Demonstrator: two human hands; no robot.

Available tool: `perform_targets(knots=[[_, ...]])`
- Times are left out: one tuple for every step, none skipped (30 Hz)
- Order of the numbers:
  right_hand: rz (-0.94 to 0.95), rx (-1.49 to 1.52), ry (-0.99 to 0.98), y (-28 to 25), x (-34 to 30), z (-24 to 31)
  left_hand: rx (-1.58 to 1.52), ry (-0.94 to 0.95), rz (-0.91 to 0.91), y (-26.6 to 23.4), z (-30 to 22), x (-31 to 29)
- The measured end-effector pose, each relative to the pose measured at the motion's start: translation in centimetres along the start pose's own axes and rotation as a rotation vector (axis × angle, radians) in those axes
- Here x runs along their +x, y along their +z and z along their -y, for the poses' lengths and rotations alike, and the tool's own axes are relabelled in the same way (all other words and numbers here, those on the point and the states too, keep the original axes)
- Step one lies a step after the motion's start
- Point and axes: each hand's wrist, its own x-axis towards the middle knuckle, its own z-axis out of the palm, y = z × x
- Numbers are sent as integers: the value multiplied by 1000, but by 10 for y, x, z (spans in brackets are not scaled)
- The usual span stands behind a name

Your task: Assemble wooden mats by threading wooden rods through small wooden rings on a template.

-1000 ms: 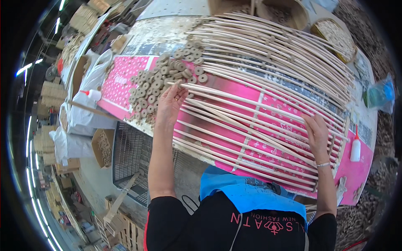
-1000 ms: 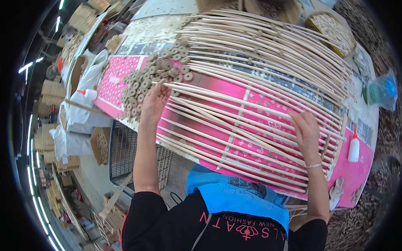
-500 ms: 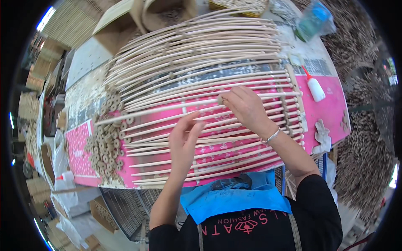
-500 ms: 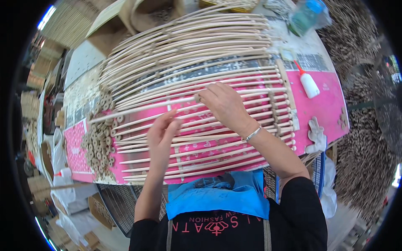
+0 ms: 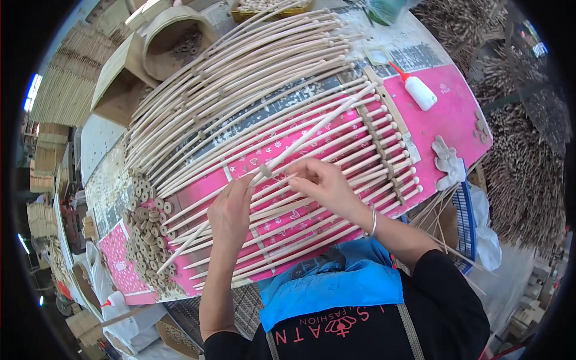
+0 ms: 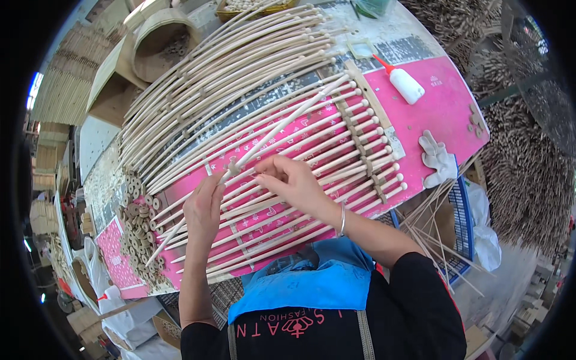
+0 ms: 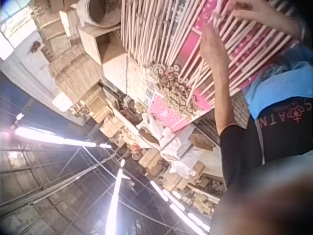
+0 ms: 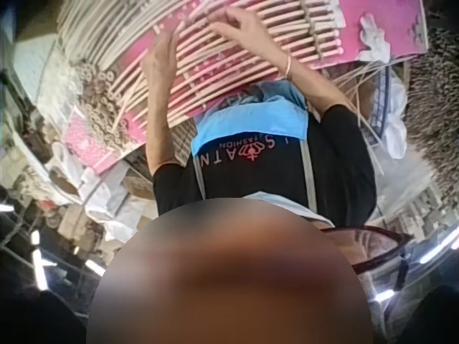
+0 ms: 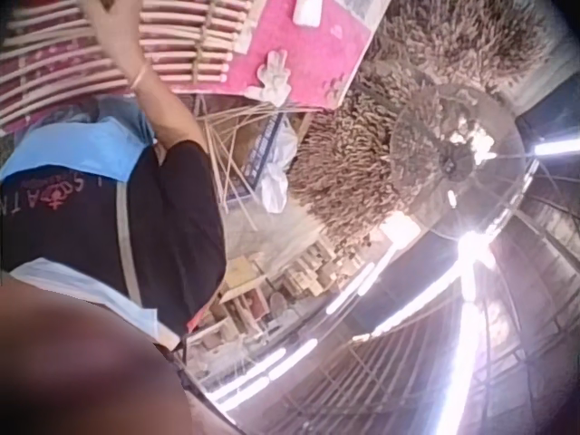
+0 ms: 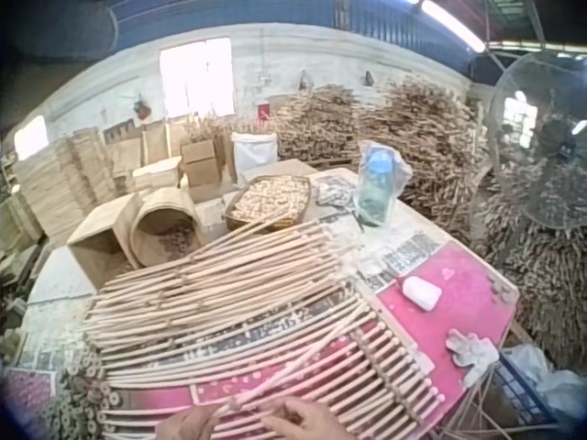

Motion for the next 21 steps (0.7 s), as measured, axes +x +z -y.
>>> perform_targets(knots=[[40, 167, 49, 6, 4, -5, -8, 15, -15, 1, -1, -1], [73, 331, 91, 11, 10, -7, -13, 39, -17, 3, -4, -1], [73, 401, 88, 21, 13, -12, -18, 64, -19, 4, -6, -3], [94, 483, 95, 29, 16, -14, -8, 64, -17, 6, -4, -7], [119, 567, 97, 34, 20, -16, 9, 75, -4, 6, -2, -11], [93, 562, 114, 37, 22, -20, -4, 67, 0, 6, -2, -13], [83, 566, 108, 38, 21, -22, -17, 52, 6, 4, -3, -16], [83, 555, 85, 39, 20, -25, -48, 10, 40, 2, -5, -17], [84, 544, 63, 39, 19, -27, -46, 18, 46, 1, -5, -18], [38, 541, 81, 38, 17, -19, -57, 13, 37, -1, -6, -19], [-39, 564, 82, 34, 18, -19, -68, 6, 27, -2, -5, -22], [-115, 586, 84, 26, 20, -20, -65, 7, 29, -5, -3, -26], [-180, 491, 70, 9, 24, -22, -78, -23, 20, -9, 0, -30], [-194, 506, 27, -4, 25, -20, -92, -54, 10, -11, 4, -34], [-208, 520, -16, -15, 26, -18, -89, -72, 12, -13, 7, -38], [-200, 514, -46, -22, 26, -15, -88, -71, 16, -15, 7, -41], [-202, 516, -45, -28, 26, -13, -128, -106, 22, -17, 7, -42], [-203, 509, -54, -33, 26, -11, -168, -141, 29, -19, 7, -44], [-200, 503, -63, -38, 27, -10, -164, -142, 28, -20, 9, -46], [-202, 529, -55, -43, 27, -9, -173, -158, 35, -21, 11, -47], [-201, 532, -56, -47, 27, -8, -182, -173, 41, -22, 14, -49]])
